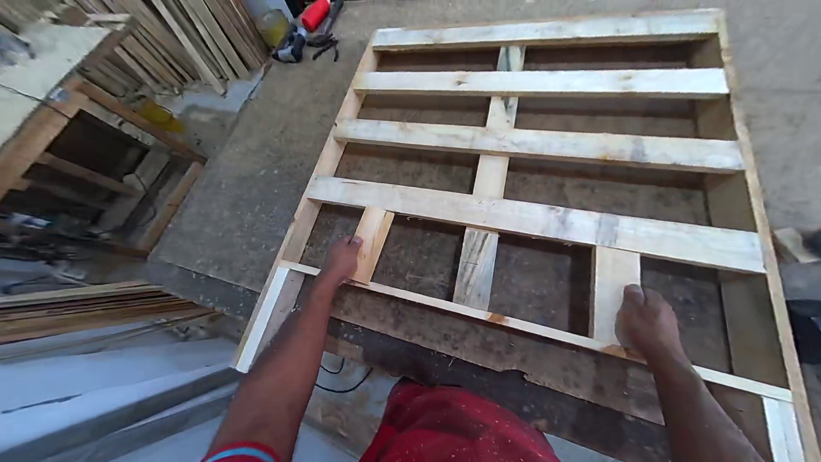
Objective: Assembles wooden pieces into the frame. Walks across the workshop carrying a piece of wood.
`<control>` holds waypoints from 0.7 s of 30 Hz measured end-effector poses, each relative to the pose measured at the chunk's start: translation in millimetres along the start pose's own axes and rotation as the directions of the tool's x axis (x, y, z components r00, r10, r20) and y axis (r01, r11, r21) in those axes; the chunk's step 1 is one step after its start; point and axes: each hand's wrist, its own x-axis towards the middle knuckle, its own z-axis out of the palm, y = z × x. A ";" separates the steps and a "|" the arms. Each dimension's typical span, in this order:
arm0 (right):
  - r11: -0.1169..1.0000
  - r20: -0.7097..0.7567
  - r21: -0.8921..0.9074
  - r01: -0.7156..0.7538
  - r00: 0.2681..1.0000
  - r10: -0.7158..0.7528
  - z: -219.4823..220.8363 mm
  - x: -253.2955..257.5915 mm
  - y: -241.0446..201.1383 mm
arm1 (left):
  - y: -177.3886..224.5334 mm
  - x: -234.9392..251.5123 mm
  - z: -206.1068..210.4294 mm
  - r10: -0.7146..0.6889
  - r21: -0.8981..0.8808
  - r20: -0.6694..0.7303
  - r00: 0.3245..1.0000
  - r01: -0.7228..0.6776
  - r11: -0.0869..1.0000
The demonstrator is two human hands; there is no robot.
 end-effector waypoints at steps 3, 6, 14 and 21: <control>1.000 0.001 -0.010 0.007 1.000 -0.007 2.4 3.5 3.9 | -5.3 14.4 5.8 -0.057 0.064 0.022 0.998 0.056 0.996; 1.000 0.006 -0.020 -0.010 1.000 0.010 1.7 2.2 1.2 | -13.9 19.3 14.3 -0.076 0.042 -0.017 0.997 0.076 0.996; 0.999 -0.003 -0.017 -0.028 1.000 0.028 2.3 2.5 -0.3 | -9.6 19.6 20.2 -0.045 0.080 -0.058 0.997 0.050 0.996; 0.998 -0.004 -0.018 -0.057 0.998 0.057 1.2 -0.8 -3.6 | -3.6 14.5 21.9 -0.045 0.162 -0.079 0.996 0.057 0.985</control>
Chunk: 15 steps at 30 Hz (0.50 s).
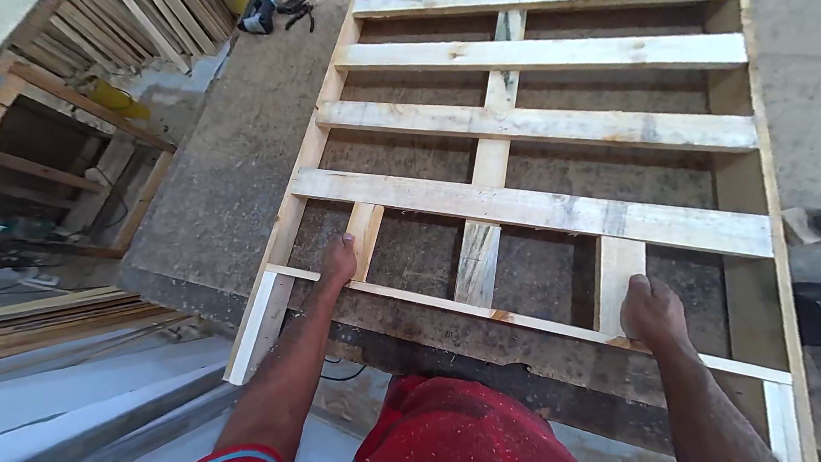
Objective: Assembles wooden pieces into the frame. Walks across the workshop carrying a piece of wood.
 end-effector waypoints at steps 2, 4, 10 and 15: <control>1.000 0.003 -0.012 -0.003 1.000 0.003 1.8 0.7 1.6 | 1.8 -1.4 1.6 -0.026 -0.005 -0.012 1.000 0.026 1.000; 1.000 0.008 -0.016 -0.015 1.000 0.015 2.4 0.5 1.0 | 3.0 -0.3 5.1 -0.056 0.001 -0.033 0.998 0.056 0.998; 1.000 0.015 0.003 -0.020 1.000 0.020 -0.3 -0.6 1.4 | 6.3 0.5 5.2 -0.083 0.086 0.047 0.995 0.079 0.993; 0.999 0.009 0.007 -0.041 0.999 0.041 -0.5 1.3 1.9 | 0.5 0.0 6.6 -0.003 0.024 0.040 0.999 0.002 1.000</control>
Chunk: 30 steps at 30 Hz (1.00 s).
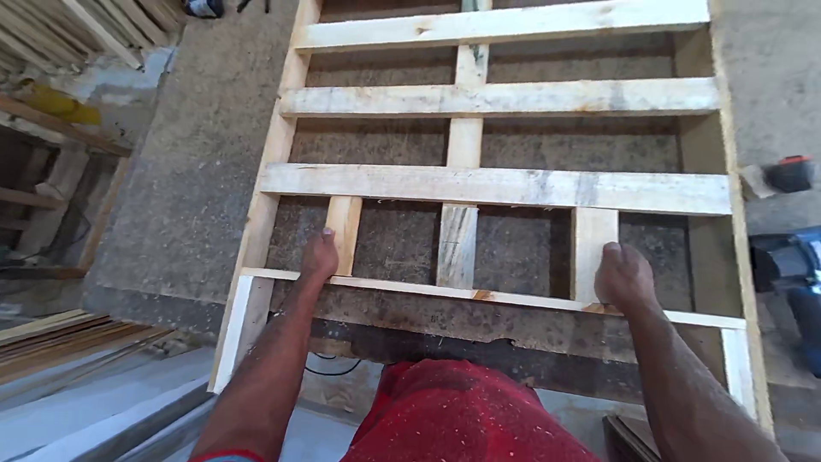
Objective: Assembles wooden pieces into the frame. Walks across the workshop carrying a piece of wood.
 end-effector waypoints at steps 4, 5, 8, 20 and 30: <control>0.998 0.013 0.045 -0.032 0.999 0.031 -0.4 -0.9 -7.0 | -5.4 1.5 4.6 0.022 -0.011 -0.056 0.998 -0.022 1.000; 0.998 0.016 0.054 -0.035 0.999 0.034 0.1 -0.6 -6.9 | -5.3 1.8 5.2 0.015 -0.009 -0.066 0.998 -0.016 1.000; 0.998 0.015 0.054 -0.031 0.999 0.030 0.9 2.4 -4.9 | -4.3 2.9 5.7 -0.005 -0.006 -0.069 0.998 0.004 1.000; 1.000 0.019 0.017 0.003 1.000 -0.004 -2.3 -3.1 -9.7 | -2.5 4.3 6.5 -0.025 0.050 -0.076 0.997 0.029 0.998; 0.999 0.004 0.050 0.012 1.000 -0.012 0.5 2.6 0.1 | 1.6 -4.4 5.8 -0.008 0.042 -0.085 0.996 0.012 0.999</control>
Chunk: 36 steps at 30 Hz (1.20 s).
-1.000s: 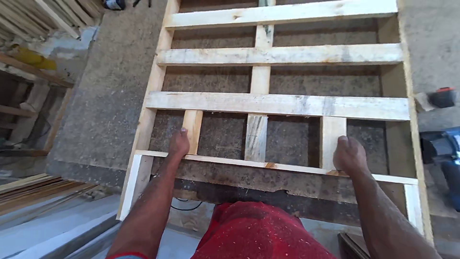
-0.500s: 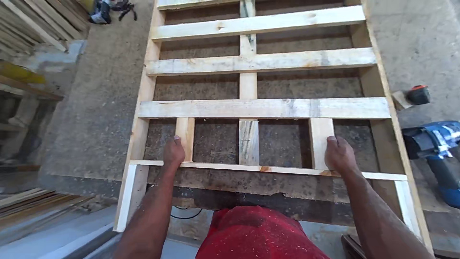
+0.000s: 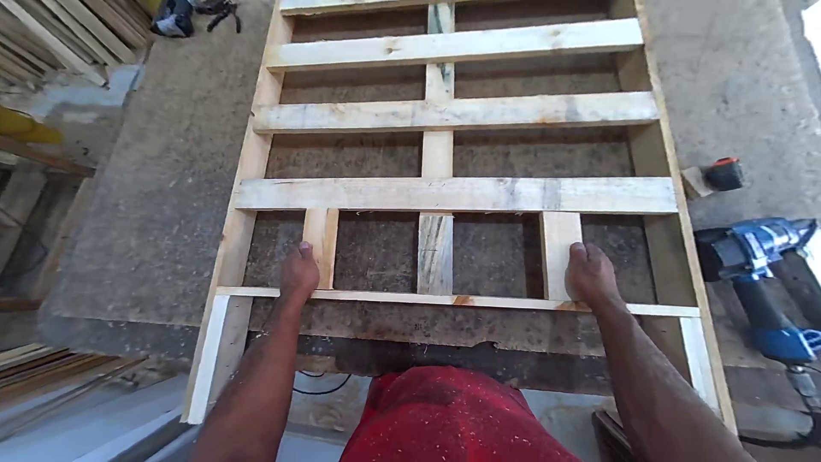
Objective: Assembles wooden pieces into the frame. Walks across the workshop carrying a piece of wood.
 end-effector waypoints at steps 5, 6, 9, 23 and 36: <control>1.000 -0.007 0.022 0.013 1.000 -0.013 -0.7 2.1 3.1 | -0.6 -3.9 2.0 0.037 -0.015 -0.025 0.999 -0.038 0.999; 1.000 -0.004 0.025 0.009 1.000 -0.009 -0.6 3.1 4.4 | -1.5 -2.7 3.4 0.050 -0.022 -0.038 0.998 -0.051 0.998; 0.999 0.011 0.027 -0.021 1.000 0.020 -1.0 4.1 2.3 | 0.0 -2.1 2.2 0.061 -0.019 -0.050 0.997 -0.062 0.998; 0.998 0.003 0.044 -0.041 0.999 0.041 6.3 5.4 1.0 | -6.1 4.0 1.8 0.036 -0.040 -0.051 0.998 -0.038 0.998; 0.999 -0.005 -0.039 -0.017 1.000 0.016 2.2 -3.3 -4.4 | -3.4 3.8 -2.8 -0.010 -0.031 0.019 1.000 0.010 0.999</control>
